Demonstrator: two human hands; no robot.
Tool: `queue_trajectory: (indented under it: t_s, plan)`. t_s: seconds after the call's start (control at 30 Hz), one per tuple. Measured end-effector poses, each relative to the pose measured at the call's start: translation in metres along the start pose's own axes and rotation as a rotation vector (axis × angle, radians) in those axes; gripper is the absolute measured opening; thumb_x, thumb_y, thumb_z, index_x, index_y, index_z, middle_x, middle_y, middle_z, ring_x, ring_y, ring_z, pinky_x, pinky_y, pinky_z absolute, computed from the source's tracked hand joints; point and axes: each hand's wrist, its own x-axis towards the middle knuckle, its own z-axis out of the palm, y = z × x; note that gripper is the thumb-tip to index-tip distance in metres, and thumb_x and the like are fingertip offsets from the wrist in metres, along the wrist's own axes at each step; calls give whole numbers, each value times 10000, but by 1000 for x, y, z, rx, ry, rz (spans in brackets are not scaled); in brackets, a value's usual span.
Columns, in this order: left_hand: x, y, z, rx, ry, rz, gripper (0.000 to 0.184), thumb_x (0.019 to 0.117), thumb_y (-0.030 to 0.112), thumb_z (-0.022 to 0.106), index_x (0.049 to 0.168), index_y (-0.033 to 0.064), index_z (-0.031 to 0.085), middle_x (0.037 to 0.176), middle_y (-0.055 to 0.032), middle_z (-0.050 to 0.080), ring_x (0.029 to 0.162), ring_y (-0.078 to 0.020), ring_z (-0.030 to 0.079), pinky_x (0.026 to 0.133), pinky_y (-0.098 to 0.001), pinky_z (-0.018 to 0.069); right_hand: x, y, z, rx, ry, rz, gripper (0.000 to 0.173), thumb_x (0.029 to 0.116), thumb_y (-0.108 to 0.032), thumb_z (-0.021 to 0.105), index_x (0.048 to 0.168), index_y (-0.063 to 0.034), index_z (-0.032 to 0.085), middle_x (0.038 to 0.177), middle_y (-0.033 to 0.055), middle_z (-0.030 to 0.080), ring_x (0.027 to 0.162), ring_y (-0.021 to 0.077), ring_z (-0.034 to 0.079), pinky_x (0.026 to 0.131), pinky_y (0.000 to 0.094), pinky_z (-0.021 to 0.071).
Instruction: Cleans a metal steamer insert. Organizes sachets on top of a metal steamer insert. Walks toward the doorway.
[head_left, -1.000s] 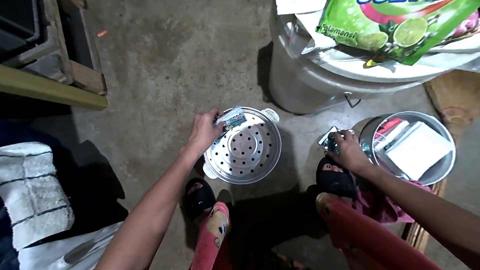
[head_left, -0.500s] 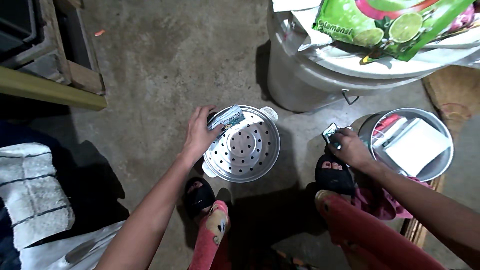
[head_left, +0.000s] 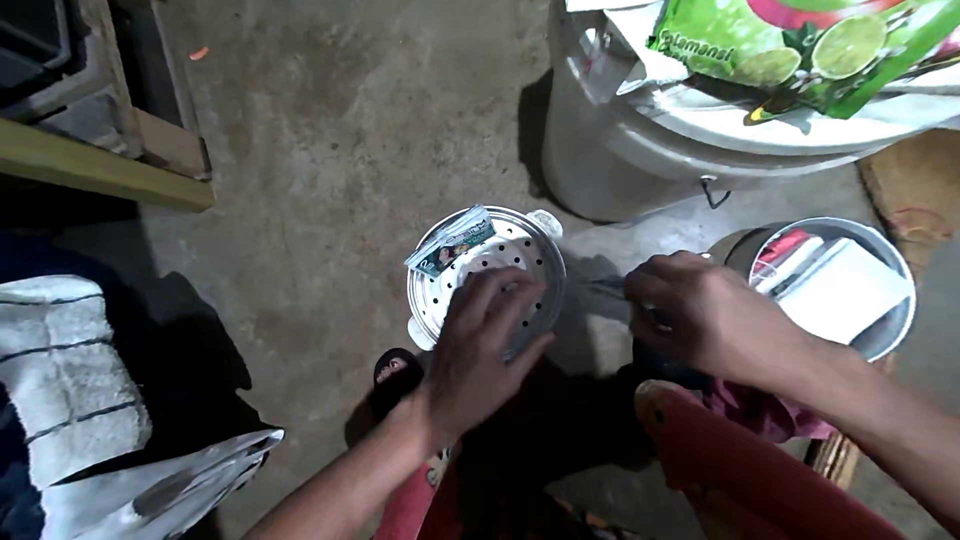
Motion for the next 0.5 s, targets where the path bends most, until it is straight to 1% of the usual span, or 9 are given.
queue_trajectory:
  t_s: [0.1,0.13,0.2,0.23,0.3,0.37,0.4,0.47,0.5]
  plan:
    - [-5,14,4,5,-43,85,361,921,268,725,1239,99,700,1276,-73,648,1162,-212,617,972,-389,524,17,-37,5,33,87,-224,122,885,-175,598,867,-91,684,777,53,671,752,229,675,683,399,550]
    - [-8,13,5,9,-35,112,276,924,216,697,1168,90,723,1213,-63,677,1107,-193,640,935,-359,538,20,-44,8,53,119,-263,131,900,-168,596,883,-94,703,804,49,688,783,219,684,715,384,563]
    - [-13,7,9,-4,29,141,124,900,127,655,963,79,751,1008,-47,725,953,-159,676,836,-309,553,26,-49,15,100,149,-286,140,919,-160,594,918,-96,719,856,45,698,822,203,675,713,350,548]
    - [-15,4,8,-33,43,118,117,909,114,648,938,76,754,973,-38,726,932,-140,679,834,-288,560,28,-46,20,119,151,-276,141,932,-172,604,935,-92,719,890,53,700,845,205,673,719,345,546]
    - [-20,-1,4,-163,75,-2,111,947,128,678,980,66,763,997,-17,733,953,-85,688,866,-238,580,30,-36,31,141,126,-230,194,949,-237,632,1015,-82,727,980,78,712,930,231,686,808,368,569]
    - [-23,-5,-4,-323,112,-153,107,946,126,707,1025,62,739,994,5,728,904,-53,695,806,-219,604,32,-22,44,198,83,-150,234,939,-267,655,1056,-80,731,1010,86,713,965,242,688,845,396,568]
    - [-23,-8,-8,-384,121,-223,124,948,127,714,1056,70,730,985,15,731,866,-52,705,769,-227,617,33,-16,49,266,68,-94,212,922,-227,682,1057,-73,737,1009,89,718,959,231,697,844,391,574]
    - [-25,-13,-16,-494,126,-335,152,953,91,702,1104,76,707,968,2,756,817,-89,729,741,-266,633,37,-7,56,466,70,23,162,913,-156,704,1031,-52,742,945,63,723,873,140,703,799,302,589]
    - [-25,-16,-17,-546,137,-370,160,957,68,690,1117,76,696,958,-11,755,806,-106,731,737,-277,634,40,-5,58,570,65,90,136,920,-155,697,1011,-62,733,891,25,711,806,73,680,742,239,574]
